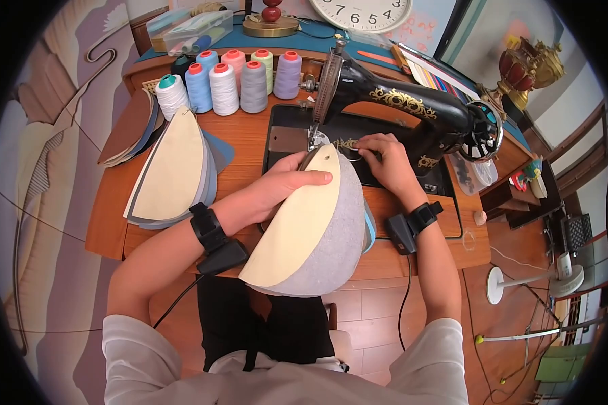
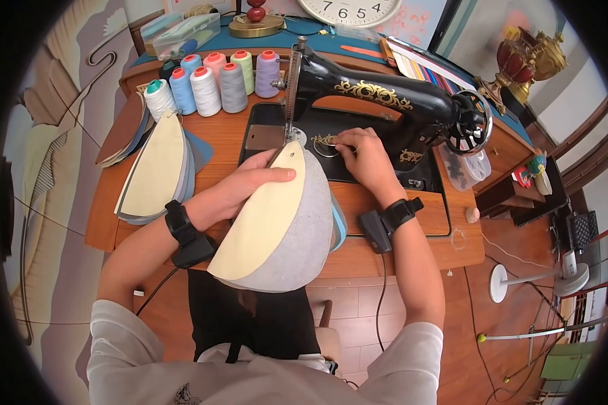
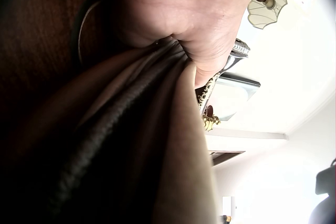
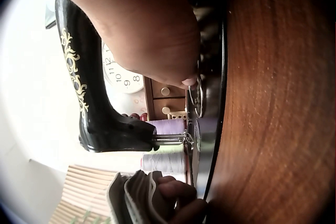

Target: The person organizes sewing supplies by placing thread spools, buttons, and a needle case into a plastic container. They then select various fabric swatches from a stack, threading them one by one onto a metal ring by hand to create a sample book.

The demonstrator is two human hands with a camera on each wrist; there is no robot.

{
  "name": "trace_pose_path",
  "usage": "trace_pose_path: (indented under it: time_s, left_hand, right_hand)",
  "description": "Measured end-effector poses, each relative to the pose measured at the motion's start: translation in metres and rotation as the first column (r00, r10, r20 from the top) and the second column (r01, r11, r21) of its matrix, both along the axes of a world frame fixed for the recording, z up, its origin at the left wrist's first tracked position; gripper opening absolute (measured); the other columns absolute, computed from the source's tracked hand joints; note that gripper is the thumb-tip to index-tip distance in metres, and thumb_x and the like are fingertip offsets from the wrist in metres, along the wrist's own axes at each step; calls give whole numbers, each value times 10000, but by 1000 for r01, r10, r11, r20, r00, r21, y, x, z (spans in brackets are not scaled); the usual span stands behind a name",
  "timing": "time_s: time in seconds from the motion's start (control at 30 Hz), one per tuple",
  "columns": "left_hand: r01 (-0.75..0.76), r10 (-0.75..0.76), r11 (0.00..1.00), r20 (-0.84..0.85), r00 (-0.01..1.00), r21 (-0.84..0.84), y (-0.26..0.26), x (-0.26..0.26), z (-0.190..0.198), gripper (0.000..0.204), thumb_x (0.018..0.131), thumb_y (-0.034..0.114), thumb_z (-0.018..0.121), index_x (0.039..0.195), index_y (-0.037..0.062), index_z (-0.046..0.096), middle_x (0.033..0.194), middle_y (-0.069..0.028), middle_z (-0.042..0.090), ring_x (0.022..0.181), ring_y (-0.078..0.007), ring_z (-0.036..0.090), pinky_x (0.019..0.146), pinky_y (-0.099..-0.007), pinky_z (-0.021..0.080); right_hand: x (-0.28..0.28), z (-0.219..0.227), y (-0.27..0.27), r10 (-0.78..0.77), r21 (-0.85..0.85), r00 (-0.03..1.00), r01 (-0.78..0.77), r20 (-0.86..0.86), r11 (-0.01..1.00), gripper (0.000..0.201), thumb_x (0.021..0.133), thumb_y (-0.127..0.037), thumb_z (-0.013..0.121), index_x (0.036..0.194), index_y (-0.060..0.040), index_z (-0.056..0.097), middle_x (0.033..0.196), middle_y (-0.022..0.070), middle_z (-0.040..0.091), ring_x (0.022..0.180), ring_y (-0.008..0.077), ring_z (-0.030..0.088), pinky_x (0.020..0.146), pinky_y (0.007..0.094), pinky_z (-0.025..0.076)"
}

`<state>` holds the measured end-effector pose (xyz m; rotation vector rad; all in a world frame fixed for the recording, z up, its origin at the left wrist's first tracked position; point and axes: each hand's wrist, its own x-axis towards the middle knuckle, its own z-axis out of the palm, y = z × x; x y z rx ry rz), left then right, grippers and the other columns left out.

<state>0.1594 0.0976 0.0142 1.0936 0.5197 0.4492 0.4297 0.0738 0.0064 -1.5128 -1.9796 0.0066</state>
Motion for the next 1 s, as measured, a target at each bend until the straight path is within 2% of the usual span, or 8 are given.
trace_pose_path:
  time_s: [0.17,0.27,0.33,0.43,0.57,0.77,0.83,1.0]
  left_hand:
    - [8,-8,1000,-4,1000,7,0,0,0,641,901,246,752,1398,3,427,1141,-74,610,977,-117,649,811,-276,573]
    - [4,-4,1000,-3,1000,6,0,1,-1,641,901,247,752,1398,3,428,1147,-76,610,975,-117,650,801,-271,576]
    - [3,-3,1000,3,1000,3,0,1,-2,634,902,245,751,1394,4,432,1143,-75,612,970,-117,652,797,-270,576]
    - [5,-5,1000,8,1000,1,0,0,-1,619,905,241,749,1385,4,438,1132,-73,617,959,-118,656,792,-270,576]
    - [-1,1,1000,3,1000,-4,0,0,1,602,908,237,747,1373,4,445,1117,-71,625,946,-116,662,790,-273,578]
    - [-4,4,1000,-5,1000,2,0,0,0,607,908,239,747,1377,4,441,1123,-74,622,949,-116,662,782,-272,580]
    - [4,-4,1000,0,1000,0,0,-1,1,608,909,239,746,1377,2,440,1124,-74,622,950,-116,662,781,-271,580]
    - [3,-3,1000,-3,1000,-3,0,-1,0,610,910,237,746,1380,0,438,1129,-76,622,955,-113,662,783,-268,581]
  right_hand:
    - [-3,2,-1,-27,69,1000,28,-11,997,224,841,-6,644,1027,-46,762,1073,144,717,1044,338,609,950,417,501]
    - [-2,7,-3,-82,48,996,83,-20,995,290,817,44,587,1043,-38,748,1065,125,720,1015,321,629,942,390,505]
    - [-3,10,-4,-96,-42,995,94,-27,995,338,784,37,573,1063,-45,744,1088,127,707,1032,326,609,970,405,486]
    - [-4,7,-6,-31,-33,999,32,40,999,322,784,-15,604,1070,-50,746,1104,127,694,1063,327,575,966,401,500]
    - [-4,5,-6,-26,-57,998,29,61,998,314,790,-27,627,1081,-54,743,1126,127,684,1080,321,560,958,401,501]
    - [-3,5,-4,-38,-72,998,41,43,997,328,818,-35,669,1142,-57,710,1082,123,683,1046,315,577,936,402,502]
    - [-5,5,-4,-54,-98,995,46,-85,994,372,824,-3,665,1192,-55,674,1026,113,677,988,300,597,898,394,515]
    - [-5,4,-3,-36,-113,993,23,-114,993,365,835,25,658,1194,-46,658,971,102,665,895,280,616,835,380,529]
